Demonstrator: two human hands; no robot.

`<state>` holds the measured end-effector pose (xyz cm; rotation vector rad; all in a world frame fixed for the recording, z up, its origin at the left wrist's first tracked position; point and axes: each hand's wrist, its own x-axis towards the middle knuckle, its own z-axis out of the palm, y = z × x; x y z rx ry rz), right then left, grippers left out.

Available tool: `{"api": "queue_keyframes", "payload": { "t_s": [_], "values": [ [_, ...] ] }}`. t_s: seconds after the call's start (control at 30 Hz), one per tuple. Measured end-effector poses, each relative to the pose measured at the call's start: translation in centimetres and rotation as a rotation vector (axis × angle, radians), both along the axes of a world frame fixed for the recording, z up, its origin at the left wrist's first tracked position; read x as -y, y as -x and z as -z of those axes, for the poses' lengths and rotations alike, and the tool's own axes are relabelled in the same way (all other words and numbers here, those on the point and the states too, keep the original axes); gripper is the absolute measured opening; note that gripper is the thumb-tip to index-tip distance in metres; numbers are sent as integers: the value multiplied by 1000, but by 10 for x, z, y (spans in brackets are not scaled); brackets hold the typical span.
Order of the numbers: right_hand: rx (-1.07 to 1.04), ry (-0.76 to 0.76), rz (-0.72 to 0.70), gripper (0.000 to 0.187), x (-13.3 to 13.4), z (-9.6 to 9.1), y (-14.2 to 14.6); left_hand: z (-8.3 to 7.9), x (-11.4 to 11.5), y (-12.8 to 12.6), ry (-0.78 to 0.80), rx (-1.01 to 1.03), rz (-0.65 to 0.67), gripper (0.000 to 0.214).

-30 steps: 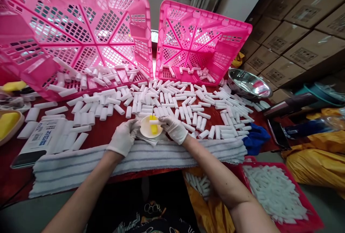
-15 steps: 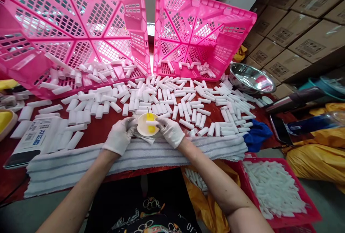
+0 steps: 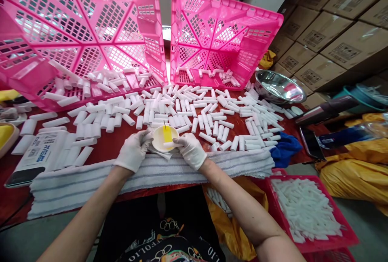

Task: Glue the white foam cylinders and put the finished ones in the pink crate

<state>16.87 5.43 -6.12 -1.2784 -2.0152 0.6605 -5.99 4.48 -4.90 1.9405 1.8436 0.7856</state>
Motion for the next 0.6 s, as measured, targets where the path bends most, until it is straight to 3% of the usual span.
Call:
{"api": "queue_keyframes", "payload": {
  "t_s": [0.17,0.43,0.53,0.6],
  "values": [
    [-15,48,20,44,1,-1,-2,2,1,1,-8,-12,4,42],
    [-190,219,113,31,6,-11,2,4,1,3,-14,0,4,40],
    [-334,196,101,29,0,-6,3,3,0,2,-8,8,4,39],
    [-282,94,72,27,-5,-3,2,2,0,2,-6,10,5,39]
  ]
}}
